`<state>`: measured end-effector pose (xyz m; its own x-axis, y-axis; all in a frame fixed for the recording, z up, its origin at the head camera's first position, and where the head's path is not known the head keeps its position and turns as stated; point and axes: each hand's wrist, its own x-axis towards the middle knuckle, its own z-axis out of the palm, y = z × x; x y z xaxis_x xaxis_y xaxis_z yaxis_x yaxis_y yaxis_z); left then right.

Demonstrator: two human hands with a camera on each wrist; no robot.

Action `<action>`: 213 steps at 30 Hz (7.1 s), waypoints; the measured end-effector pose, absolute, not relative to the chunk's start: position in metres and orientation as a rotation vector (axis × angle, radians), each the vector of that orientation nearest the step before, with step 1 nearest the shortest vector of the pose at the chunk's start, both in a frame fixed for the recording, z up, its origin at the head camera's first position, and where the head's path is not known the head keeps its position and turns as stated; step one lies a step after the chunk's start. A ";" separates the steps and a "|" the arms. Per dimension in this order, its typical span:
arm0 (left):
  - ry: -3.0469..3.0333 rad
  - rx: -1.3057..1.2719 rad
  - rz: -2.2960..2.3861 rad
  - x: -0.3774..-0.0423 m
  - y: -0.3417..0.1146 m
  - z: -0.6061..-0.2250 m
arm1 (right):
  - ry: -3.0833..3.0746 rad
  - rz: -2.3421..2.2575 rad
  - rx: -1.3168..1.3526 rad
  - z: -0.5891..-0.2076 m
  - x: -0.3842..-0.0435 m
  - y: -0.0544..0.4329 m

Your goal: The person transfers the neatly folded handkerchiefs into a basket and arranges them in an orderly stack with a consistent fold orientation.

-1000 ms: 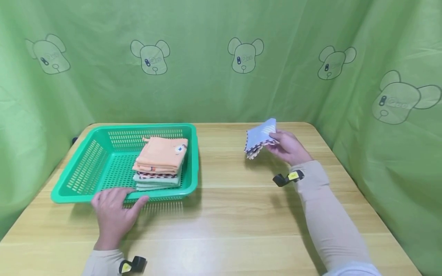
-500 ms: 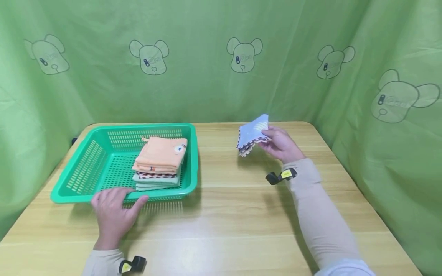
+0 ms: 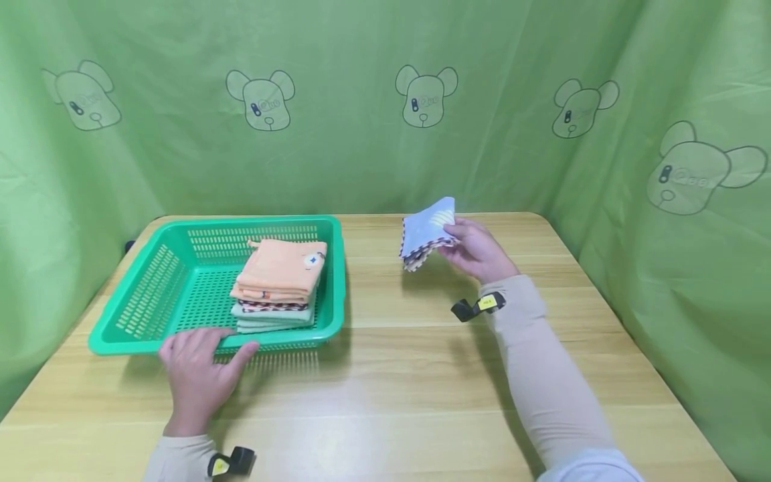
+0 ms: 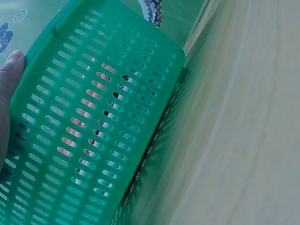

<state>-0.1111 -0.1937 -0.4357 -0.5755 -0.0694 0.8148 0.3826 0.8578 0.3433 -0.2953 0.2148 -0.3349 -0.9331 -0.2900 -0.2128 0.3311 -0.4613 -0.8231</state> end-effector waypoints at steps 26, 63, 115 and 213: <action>-2.120 -0.223 -0.619 -0.111 -0.195 -0.437 | 1.354 -2.403 0.004 -0.322 -0.298 0.177; -2.109 -0.227 -0.621 -0.112 -0.195 -0.437 | 1.302 -2.393 -0.084 -0.308 -0.292 0.122; -2.104 -0.212 -0.627 -0.112 -0.196 -0.438 | 1.159 -2.384 -0.039 -0.321 -0.282 0.040; -2.118 -0.206 -0.633 -0.111 -0.196 -0.437 | 1.217 -2.152 0.195 -0.340 -0.272 -0.018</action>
